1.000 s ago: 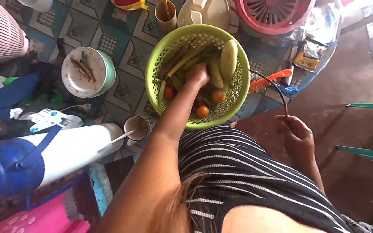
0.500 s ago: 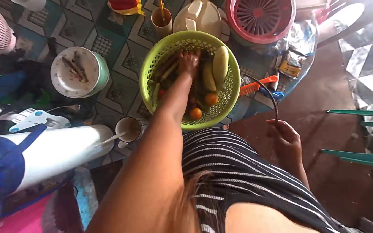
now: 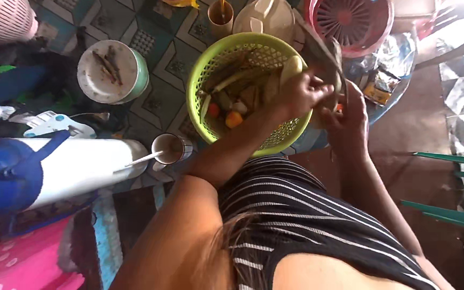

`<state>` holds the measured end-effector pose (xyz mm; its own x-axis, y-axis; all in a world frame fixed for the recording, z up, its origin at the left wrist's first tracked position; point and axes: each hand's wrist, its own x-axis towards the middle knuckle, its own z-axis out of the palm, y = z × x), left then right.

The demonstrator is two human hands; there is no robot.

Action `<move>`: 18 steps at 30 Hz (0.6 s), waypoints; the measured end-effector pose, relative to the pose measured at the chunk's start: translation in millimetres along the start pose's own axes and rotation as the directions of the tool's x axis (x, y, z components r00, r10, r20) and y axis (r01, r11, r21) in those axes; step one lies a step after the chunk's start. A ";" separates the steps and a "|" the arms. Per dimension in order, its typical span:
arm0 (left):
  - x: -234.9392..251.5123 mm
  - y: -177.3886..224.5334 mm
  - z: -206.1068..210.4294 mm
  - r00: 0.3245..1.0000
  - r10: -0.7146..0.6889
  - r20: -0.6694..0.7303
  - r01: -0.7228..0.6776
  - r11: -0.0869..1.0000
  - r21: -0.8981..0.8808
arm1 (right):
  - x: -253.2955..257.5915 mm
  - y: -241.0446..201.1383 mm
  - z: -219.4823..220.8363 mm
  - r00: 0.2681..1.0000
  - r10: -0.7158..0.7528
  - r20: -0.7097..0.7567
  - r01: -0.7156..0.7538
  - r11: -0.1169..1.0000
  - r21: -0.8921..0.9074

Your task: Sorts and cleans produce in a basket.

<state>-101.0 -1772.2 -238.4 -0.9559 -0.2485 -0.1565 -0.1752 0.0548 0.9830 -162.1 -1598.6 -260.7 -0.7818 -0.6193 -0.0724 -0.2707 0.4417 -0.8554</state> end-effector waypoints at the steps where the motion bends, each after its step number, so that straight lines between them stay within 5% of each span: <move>1: -3.6 -3.4 3.9 0.997 0.019 0.075 -0.019 1.000 0.002 | 9.6 -1.0 2.5 1.000 0.007 0.013 -0.006 0.999 -0.054; 4: 1.7 -26.2 -26.5 0.998 -0.036 0.044 0.023 0.963 0.270 | 28.4 -3.0 9.4 0.999 0.050 -0.015 -0.052 0.988 -0.147; 7: 20.8 -64.7 -62.1 0.911 -0.387 -0.141 0.404 0.771 0.492 | 45.1 -4.4 22.4 0.988 0.154 -0.027 -0.155 0.940 -0.303; 10: 36.4 -94.5 -48.7 0.789 -0.579 -0.206 0.595 0.638 0.489 | 62.4 13.1 45.9 0.963 0.268 0.006 -0.231 0.840 -0.490; 14: 47.3 -110.7 -28.0 0.796 -0.560 -0.231 0.587 0.619 0.522 | 61.4 27.7 57.6 0.977 0.210 -0.031 -0.193 0.818 -0.541; 18: 56.5 -107.7 -43.8 0.741 -0.650 -0.168 0.659 0.654 0.372 | 60.1 30.9 56.3 0.979 0.203 -0.036 -0.190 0.820 -0.539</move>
<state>-125.8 -1834.5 -348.9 -0.5545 -0.3823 -0.7392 -0.8319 0.2322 0.5039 -185.8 -1658.7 -320.3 -0.8401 -0.4932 -0.2258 -0.3767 0.8300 -0.4112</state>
